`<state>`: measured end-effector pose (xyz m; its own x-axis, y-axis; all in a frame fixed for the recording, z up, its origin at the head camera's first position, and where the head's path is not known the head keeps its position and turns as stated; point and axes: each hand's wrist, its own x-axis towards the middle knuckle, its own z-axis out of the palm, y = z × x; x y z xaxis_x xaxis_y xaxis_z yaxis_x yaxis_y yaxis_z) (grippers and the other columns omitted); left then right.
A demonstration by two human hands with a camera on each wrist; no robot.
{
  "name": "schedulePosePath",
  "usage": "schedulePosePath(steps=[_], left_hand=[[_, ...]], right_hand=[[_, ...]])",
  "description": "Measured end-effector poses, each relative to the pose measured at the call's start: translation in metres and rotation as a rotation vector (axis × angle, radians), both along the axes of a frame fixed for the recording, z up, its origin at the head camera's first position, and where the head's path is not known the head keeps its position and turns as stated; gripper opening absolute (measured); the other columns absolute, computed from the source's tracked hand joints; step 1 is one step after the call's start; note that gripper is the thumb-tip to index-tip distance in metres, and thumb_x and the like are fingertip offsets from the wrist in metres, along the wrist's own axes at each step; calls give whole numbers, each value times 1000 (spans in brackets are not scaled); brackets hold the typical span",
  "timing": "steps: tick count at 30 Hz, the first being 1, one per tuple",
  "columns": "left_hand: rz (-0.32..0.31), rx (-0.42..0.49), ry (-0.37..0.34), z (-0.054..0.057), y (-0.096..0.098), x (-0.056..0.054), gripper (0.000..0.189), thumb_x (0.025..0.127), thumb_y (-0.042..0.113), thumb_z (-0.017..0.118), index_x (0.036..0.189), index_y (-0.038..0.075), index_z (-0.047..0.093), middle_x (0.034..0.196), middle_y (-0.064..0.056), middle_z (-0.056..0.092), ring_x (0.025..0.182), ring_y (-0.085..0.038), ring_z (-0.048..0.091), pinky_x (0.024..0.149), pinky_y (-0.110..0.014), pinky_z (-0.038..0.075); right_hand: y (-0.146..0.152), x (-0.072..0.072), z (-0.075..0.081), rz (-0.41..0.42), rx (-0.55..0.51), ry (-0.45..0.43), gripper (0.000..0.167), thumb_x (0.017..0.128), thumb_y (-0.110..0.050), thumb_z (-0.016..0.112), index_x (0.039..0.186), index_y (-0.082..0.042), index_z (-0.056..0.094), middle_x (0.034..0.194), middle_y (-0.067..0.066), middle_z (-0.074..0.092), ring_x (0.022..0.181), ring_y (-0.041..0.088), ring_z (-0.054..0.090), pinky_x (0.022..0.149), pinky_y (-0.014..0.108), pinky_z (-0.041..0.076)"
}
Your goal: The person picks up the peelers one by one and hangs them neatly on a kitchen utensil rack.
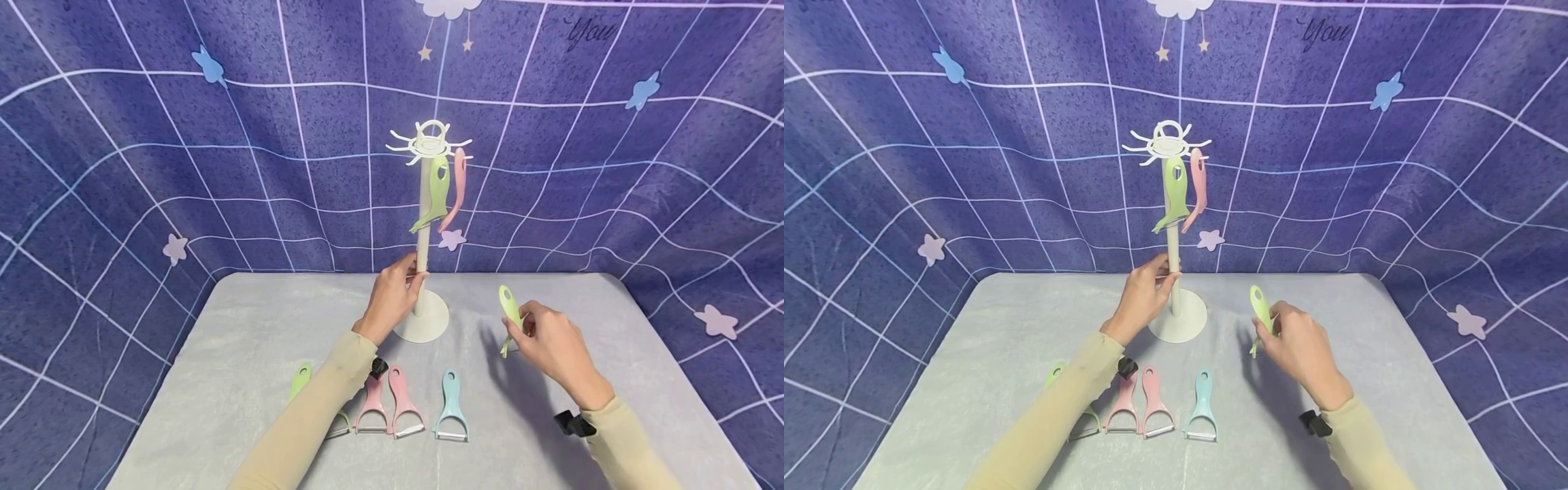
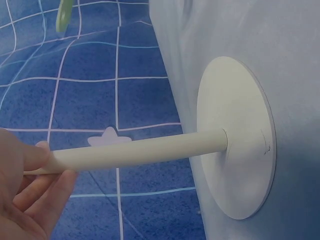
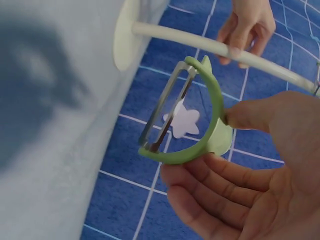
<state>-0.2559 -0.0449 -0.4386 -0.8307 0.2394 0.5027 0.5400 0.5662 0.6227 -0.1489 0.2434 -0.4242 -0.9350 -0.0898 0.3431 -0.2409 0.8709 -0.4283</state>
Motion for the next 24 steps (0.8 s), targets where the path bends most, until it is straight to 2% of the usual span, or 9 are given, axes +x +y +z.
schedulePosePath(steps=[8,15,19,24], left_hand=[[7,-6,11,0,0,0,26,105,13,71,128,0,68,113,-14,77,105,-26,78,89,-31,66],[6,-2,11,-1,0,0,26,105,13,71,127,0,68,113,-14,77,106,-26,78,90,-30,66],[8,-6,14,-2,0,0,26,105,12,72,127,1,68,113,-13,77,105,-25,78,90,-30,66],[9,-5,15,-2,0,0,27,104,11,72,129,1,67,113,-13,77,105,-26,78,90,-32,66]], right_hand=[[1,-13,19,13,-43,57,22,98,-25,77,102,-4,72,71,-1,64,63,16,58,56,41,52],[0,-28,33,16,-99,142,23,99,-27,76,105,-5,74,75,1,70,67,17,66,61,38,53],[-1,-37,39,21,-138,188,21,99,-27,76,103,-7,74,76,1,71,68,17,65,61,28,51],[-3,-46,51,88,-192,235,17,99,-24,78,104,-7,76,81,2,75,69,15,66,62,14,48]])
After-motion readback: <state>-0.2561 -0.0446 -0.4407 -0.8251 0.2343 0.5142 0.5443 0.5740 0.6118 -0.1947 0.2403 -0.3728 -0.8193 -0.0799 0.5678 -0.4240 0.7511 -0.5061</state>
